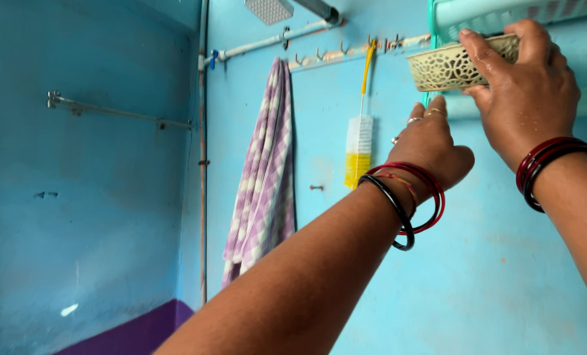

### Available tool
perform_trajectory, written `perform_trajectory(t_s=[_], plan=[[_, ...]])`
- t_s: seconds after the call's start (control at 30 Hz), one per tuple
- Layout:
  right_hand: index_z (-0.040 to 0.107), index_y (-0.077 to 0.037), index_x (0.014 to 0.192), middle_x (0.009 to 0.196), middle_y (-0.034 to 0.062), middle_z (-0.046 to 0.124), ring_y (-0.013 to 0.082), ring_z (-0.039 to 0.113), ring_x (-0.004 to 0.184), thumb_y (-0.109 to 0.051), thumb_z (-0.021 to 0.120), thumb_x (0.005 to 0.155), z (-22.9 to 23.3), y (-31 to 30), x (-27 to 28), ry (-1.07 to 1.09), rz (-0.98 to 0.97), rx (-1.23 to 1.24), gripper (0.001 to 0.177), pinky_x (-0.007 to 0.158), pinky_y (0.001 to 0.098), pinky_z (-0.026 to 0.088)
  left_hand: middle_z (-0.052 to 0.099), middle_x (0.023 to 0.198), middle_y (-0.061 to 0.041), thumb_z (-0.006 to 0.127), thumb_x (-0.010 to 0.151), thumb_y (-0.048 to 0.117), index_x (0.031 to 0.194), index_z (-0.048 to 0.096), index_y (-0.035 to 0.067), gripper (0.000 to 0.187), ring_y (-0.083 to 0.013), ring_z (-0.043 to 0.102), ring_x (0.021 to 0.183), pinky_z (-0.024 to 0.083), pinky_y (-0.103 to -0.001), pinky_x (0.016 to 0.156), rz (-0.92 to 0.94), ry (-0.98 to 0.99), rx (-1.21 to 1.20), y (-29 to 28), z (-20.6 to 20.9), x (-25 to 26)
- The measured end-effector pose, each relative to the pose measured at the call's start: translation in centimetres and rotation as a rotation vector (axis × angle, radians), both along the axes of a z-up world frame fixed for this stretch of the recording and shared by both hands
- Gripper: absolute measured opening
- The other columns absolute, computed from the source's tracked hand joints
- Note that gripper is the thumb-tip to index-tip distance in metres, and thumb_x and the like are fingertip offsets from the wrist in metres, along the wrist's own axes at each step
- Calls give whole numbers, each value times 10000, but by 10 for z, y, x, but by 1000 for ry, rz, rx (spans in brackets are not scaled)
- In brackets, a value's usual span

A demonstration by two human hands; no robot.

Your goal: The person rinses a steel wool scrubber under a hose, then places it in a small basket. They proceed to pick up a red spray bottle, a blue detergent bottle, a small bottle, a brush, and a sponge, placing each item onto a wall-mounted shelf in a bathroom.

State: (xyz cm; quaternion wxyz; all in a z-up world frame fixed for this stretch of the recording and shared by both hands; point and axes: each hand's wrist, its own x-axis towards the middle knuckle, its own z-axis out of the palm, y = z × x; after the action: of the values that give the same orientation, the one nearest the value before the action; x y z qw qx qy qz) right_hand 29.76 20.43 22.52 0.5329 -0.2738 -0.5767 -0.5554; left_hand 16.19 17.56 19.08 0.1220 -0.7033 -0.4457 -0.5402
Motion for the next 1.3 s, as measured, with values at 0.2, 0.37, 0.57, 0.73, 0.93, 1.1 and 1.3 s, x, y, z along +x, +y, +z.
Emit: perform_trajectory(t_s=[0.2,0.37,0.57,0.73,0.93,1.1,1.3], plan=[[637,-343,1484,1424,125,505,359,531,1283,-206,823,862,28,63,5,133,-89,-67,664,994,472,499,230,1621,-311,653,739,160,1590,216,35,965,-417,276,1497,234,-496,1212,62,66,-47,35,17,9],[681,-366,1417,1515,176,487,415,558,1279,-285,785,934,45,86,13,148,-3,-216,500,1001,495,500,313,1570,-334,665,738,197,1564,289,33,923,-428,323,1479,271,-479,1207,19,86,-41,57,21,17],[703,-331,1398,1548,193,468,439,608,1141,-367,727,885,51,83,23,156,75,-347,515,993,504,506,441,1494,-351,656,722,181,1510,408,-4,847,-429,345,1498,309,-463,1200,-7,85,14,76,11,14],[761,-285,1260,1430,122,566,399,566,1271,-438,690,959,27,114,17,121,-72,-89,346,1070,634,370,427,1499,-347,667,711,168,1500,441,31,832,-474,436,1399,346,-463,1179,0,55,-39,72,5,12],[730,-285,1339,1554,159,462,551,367,1407,-397,641,1050,11,143,17,177,5,-140,322,1092,694,325,511,1439,-278,656,702,184,1461,472,37,795,-446,454,1389,353,-483,1163,15,58,-32,67,-3,6],[621,-247,1430,1714,213,277,527,49,1545,-393,585,1087,-8,135,1,159,-5,-109,375,1151,740,199,371,1549,-331,635,740,117,1503,445,32,791,-483,356,1441,302,-500,1189,61,36,-8,70,-14,-15],[522,-147,1450,1671,256,276,502,49,1599,-337,458,1012,-42,76,-44,-54,418,-175,482,1144,797,-65,290,1602,-294,531,762,35,1543,362,56,799,-423,286,1494,278,-463,1201,132,-8,-45,55,-36,-58]])
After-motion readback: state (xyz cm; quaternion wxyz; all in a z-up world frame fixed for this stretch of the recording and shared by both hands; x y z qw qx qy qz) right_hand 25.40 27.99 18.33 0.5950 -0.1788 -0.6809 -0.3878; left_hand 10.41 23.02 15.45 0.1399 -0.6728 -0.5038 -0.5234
